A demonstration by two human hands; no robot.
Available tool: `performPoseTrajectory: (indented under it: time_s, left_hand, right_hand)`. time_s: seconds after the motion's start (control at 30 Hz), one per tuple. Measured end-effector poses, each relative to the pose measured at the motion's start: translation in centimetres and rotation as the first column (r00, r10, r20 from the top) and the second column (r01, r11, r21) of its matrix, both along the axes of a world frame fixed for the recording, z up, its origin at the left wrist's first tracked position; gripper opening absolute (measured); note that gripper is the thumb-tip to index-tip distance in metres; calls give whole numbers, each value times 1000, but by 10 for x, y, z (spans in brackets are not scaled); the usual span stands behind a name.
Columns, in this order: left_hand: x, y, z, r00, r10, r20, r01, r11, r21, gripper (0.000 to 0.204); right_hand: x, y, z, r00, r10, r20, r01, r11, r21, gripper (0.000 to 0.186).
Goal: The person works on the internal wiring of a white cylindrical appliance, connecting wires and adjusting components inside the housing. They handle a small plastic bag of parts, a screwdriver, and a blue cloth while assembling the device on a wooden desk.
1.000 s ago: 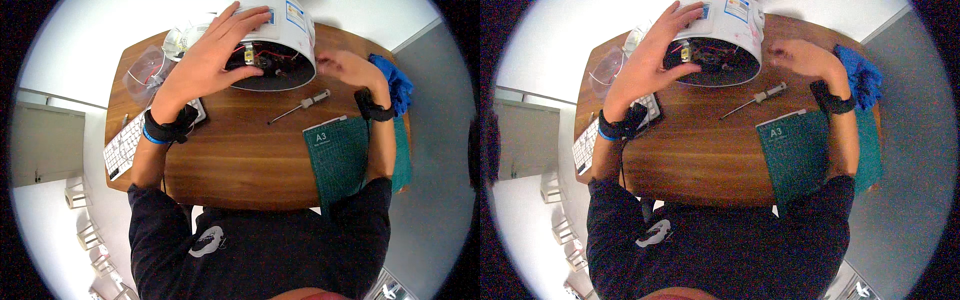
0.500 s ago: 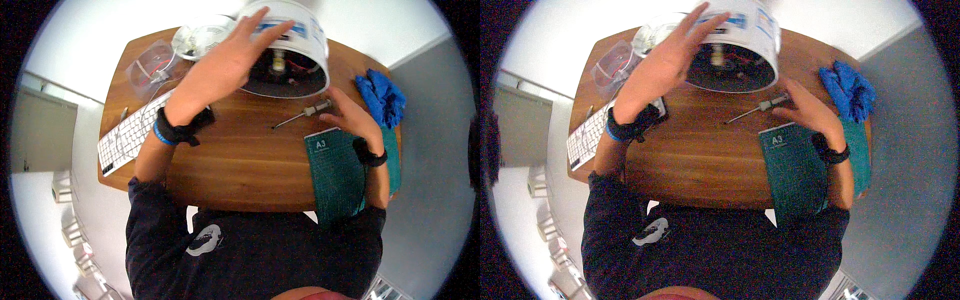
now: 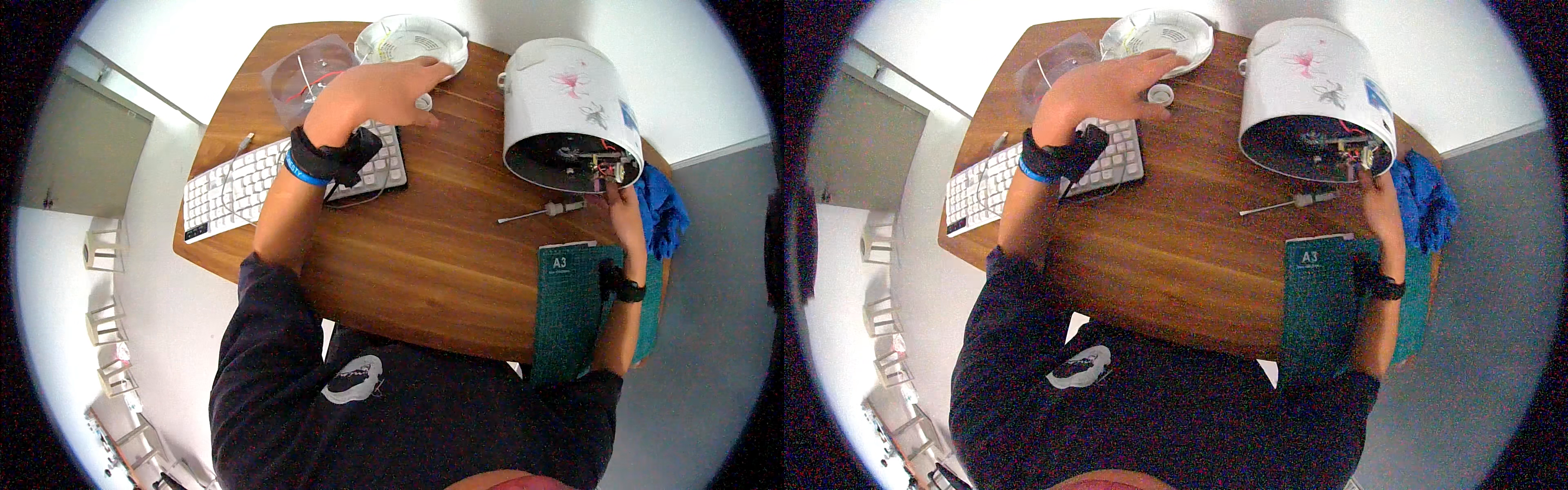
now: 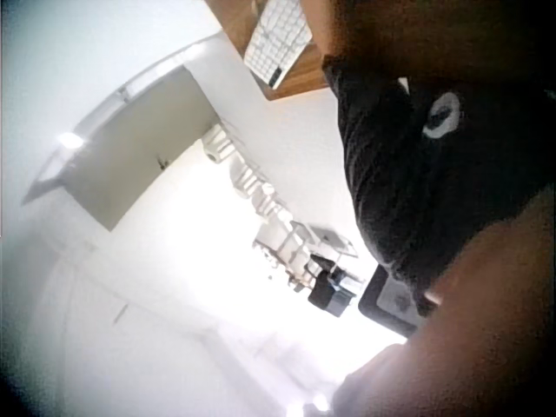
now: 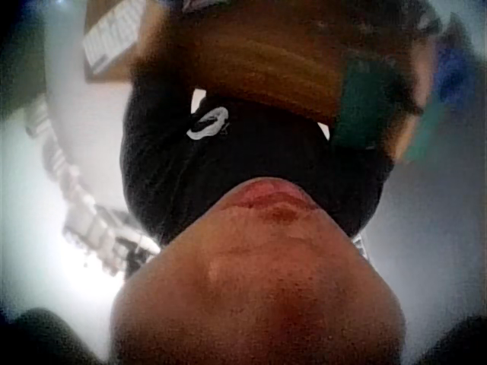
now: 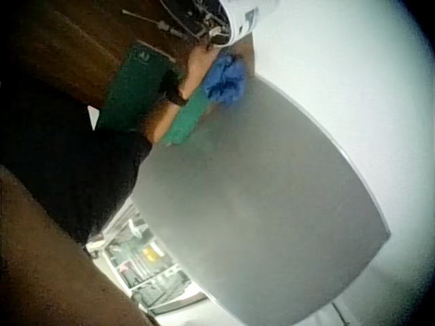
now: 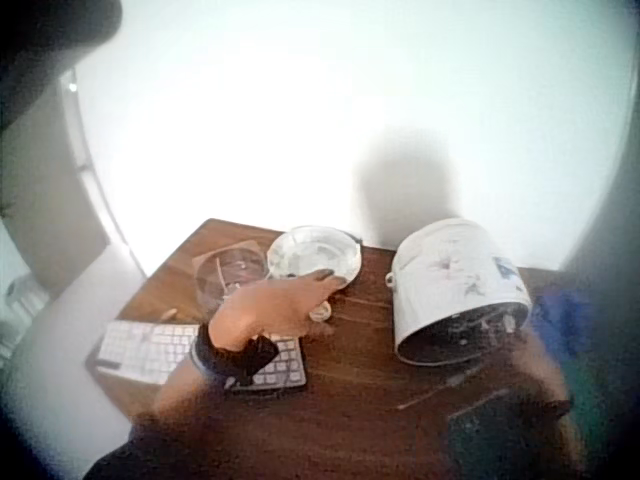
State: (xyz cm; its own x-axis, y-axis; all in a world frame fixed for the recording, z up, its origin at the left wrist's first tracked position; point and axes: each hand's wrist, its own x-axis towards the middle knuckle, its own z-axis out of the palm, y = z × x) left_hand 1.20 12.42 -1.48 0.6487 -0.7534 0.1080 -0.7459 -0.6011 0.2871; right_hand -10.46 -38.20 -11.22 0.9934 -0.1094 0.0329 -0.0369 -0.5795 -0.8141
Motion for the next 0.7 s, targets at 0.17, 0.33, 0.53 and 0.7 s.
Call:
performPoseTrajectory:
  time_s: [0.17,0.33,0.53,0.7]
  left_hand:
    - [19,24,-23,998,34,60,-42,989,141,44]
    - [10,13,-23,991,121,58,-129,981,148,39]
    - [-22,30,-1,991,126,38,-130,982,135,44]
    - [-37,84,16,896,339,287,-384,916,118,28]
  right_hand:
    - [-9,31,39,990,31,-139,-51,988,-146,44]
    - [-28,34,62,970,171,-174,-212,943,-256,41]
    - [-55,76,98,922,204,-329,-334,849,-409,44]
    - [-65,98,92,917,327,-229,-393,641,-659,47]
